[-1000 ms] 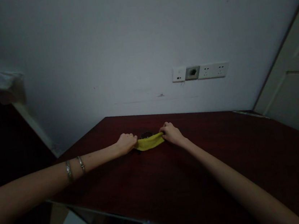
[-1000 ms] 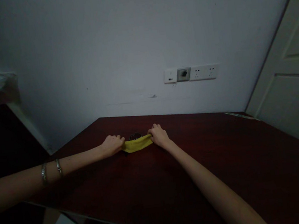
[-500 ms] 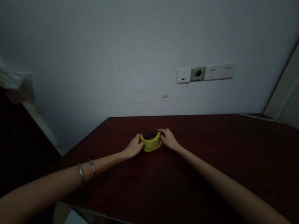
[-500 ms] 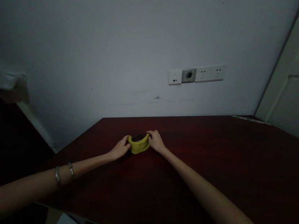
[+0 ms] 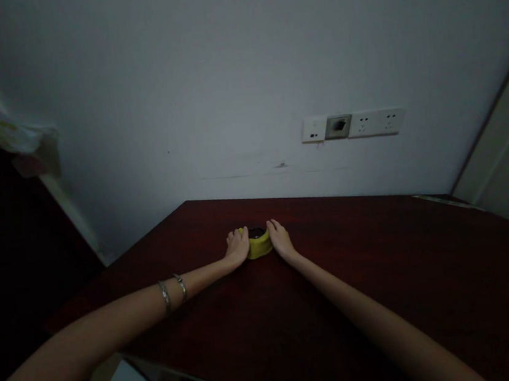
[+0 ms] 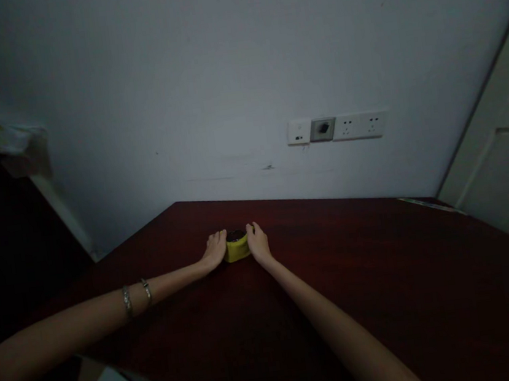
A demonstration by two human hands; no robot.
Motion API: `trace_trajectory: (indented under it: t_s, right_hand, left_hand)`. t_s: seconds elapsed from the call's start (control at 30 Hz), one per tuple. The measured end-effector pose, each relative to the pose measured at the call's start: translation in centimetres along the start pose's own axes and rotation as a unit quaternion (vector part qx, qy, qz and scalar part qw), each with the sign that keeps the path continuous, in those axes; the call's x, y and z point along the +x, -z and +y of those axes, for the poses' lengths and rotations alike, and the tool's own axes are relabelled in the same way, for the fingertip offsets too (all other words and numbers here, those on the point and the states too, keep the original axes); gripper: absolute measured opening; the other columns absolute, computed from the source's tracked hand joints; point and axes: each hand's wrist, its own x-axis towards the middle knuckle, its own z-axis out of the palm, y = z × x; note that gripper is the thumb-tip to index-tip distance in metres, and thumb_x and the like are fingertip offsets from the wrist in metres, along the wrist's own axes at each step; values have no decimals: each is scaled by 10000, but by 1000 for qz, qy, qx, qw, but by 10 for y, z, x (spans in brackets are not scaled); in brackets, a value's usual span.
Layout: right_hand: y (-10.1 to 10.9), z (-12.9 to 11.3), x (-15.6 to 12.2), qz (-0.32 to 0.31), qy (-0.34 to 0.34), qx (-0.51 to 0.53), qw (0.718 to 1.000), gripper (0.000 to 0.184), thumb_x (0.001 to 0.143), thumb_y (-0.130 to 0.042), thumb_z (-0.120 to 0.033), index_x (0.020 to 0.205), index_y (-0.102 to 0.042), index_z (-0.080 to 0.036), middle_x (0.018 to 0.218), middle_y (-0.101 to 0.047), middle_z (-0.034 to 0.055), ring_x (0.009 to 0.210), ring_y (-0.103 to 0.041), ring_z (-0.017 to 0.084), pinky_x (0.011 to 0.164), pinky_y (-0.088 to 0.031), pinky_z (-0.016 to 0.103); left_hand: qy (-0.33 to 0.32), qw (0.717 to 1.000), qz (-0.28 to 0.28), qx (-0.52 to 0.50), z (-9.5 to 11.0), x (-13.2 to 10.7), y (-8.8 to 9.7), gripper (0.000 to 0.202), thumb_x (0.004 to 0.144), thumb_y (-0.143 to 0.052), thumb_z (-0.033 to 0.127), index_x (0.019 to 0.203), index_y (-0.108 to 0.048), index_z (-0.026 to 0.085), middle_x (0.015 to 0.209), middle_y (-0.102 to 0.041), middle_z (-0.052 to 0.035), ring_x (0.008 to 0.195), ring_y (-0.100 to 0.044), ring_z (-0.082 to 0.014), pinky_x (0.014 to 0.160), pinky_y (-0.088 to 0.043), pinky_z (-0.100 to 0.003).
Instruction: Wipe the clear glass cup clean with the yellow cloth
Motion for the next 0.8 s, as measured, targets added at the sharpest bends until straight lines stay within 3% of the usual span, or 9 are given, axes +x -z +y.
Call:
trace_trajectory:
  t_s: [0.3, 0.47, 0.67, 0.8]
  right_hand:
    - [-27, -1, 0, 35, -59, 69, 995, 304, 902, -538, -339, 1161, -556, -180, 1189, -580, 78, 999, -600, 200, 844, -518, 407]
    - [-31, -6, -2, 45, -75, 75, 993, 294, 904, -533, -339, 1154, -560, -186, 1186, -582, 77, 993, -602, 195, 843, -519, 401]
    - [-21, -9, -2, 49, -83, 63, 993, 278, 908, -524, -341, 1142, -569, -197, 1190, -583, 75, 993, -601, 191, 848, -519, 394]
    - [2, -9, 5, 68, -73, 55, 993, 286, 906, -529, -338, 1149, -564, -190, 1187, -583, 77, 993, -602, 192, 846, -519, 398]
  left_hand:
    - [66, 986, 60, -138, 1, 8, -27, 309, 903, -533, 331, 1162, -552, 163, 1180, -573, -92, 1002, -591, -207, 849, -514, -412]
    - [114, 968, 102, -197, 4, 11, -37, 313, 901, -536, 333, 1162, -553, 161, 1182, -572, -89, 1004, -590, -213, 848, -515, -413]
    - [136, 950, 99, -263, 16, 12, -40, 319, 897, -542, 341, 1151, -558, 150, 1158, -583, -83, 989, -597, -216, 835, -519, -408]
    - [129, 941, 78, -303, 37, 11, -51, 320, 896, -543, 348, 1140, -563, 142, 1139, -590, -80, 978, -600, -215, 827, -521, -406]
